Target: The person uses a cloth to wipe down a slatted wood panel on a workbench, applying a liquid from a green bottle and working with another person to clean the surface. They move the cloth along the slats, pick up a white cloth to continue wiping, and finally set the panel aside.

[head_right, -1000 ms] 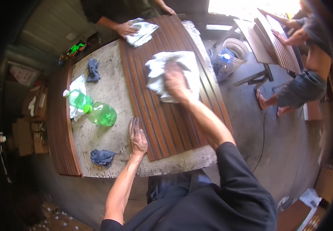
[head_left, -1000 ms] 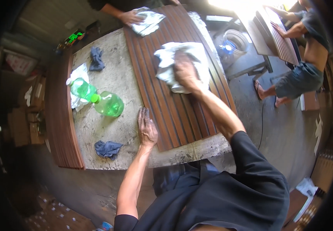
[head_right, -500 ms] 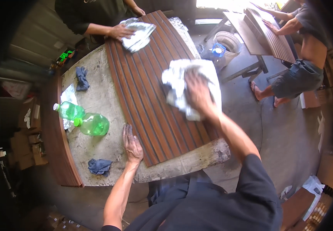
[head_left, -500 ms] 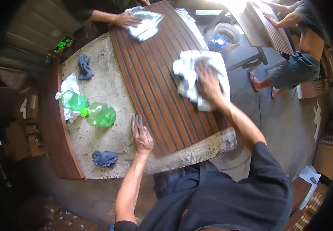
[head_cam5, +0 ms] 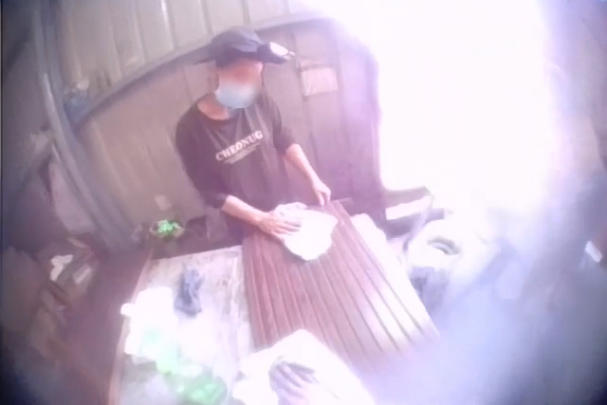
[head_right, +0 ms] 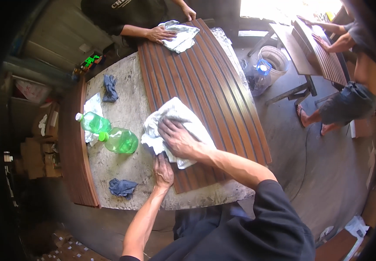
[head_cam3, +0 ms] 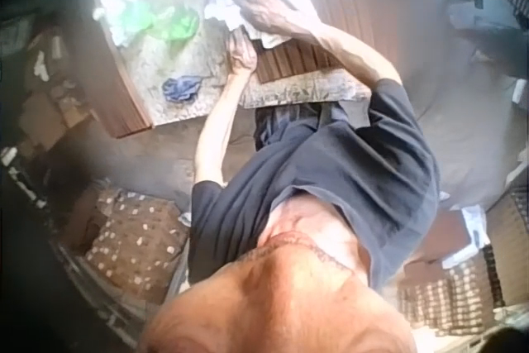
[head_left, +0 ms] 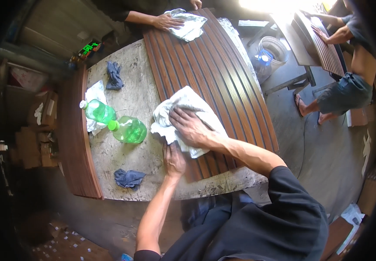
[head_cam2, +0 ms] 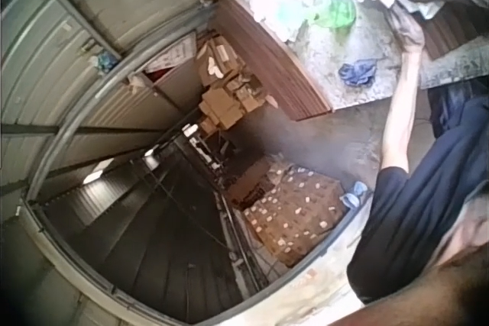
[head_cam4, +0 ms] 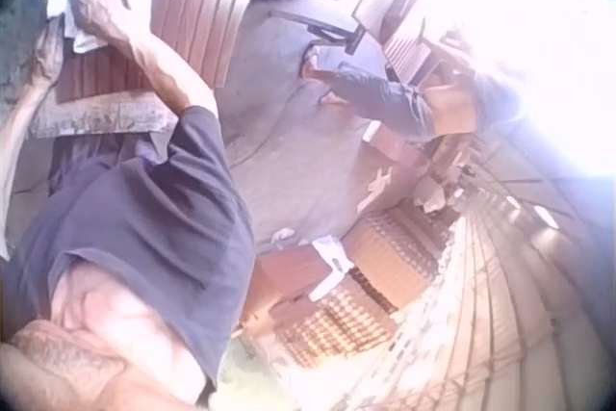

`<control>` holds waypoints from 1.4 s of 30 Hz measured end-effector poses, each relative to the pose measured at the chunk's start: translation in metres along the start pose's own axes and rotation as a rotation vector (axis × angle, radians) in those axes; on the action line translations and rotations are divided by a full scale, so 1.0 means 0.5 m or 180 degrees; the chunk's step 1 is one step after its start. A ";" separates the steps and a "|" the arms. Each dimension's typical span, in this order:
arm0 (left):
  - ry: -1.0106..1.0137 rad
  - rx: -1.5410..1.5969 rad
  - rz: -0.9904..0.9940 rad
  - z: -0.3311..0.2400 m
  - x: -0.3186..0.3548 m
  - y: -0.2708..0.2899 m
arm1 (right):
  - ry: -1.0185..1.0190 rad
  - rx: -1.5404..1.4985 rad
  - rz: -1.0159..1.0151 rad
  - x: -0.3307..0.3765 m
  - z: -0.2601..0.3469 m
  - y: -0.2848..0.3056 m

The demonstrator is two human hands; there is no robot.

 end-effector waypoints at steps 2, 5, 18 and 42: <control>-0.0285 -0.0006 -0.0177 -0.023 -0.005 0.008 | -0.0023 0.0203 -0.0382 -0.062 -0.072 0.010; -0.0476 0.0079 -0.0311 -0.028 -0.020 0.009 | -0.0472 0.0293 -0.0550 -0.172 -0.205 0.073; -0.0647 -0.0030 -0.0400 -0.015 -0.028 0.008 | -0.2575 0.1406 -0.1347 0.199 -0.312 0.224; -0.1274 -0.0115 -0.0558 0.025 -0.040 -0.045 | -0.3859 0.0587 -0.4246 0.235 0.270 -0.075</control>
Point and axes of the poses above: each hand's wrist, its own x-axis away from the middle knuckle, its own y-axis out of the back of the hand, z = x × y, the point moved 2 cm from there along -x, towards the middle knuckle, and after that the axes turned 1 degree about y, right-handed, at the moved point
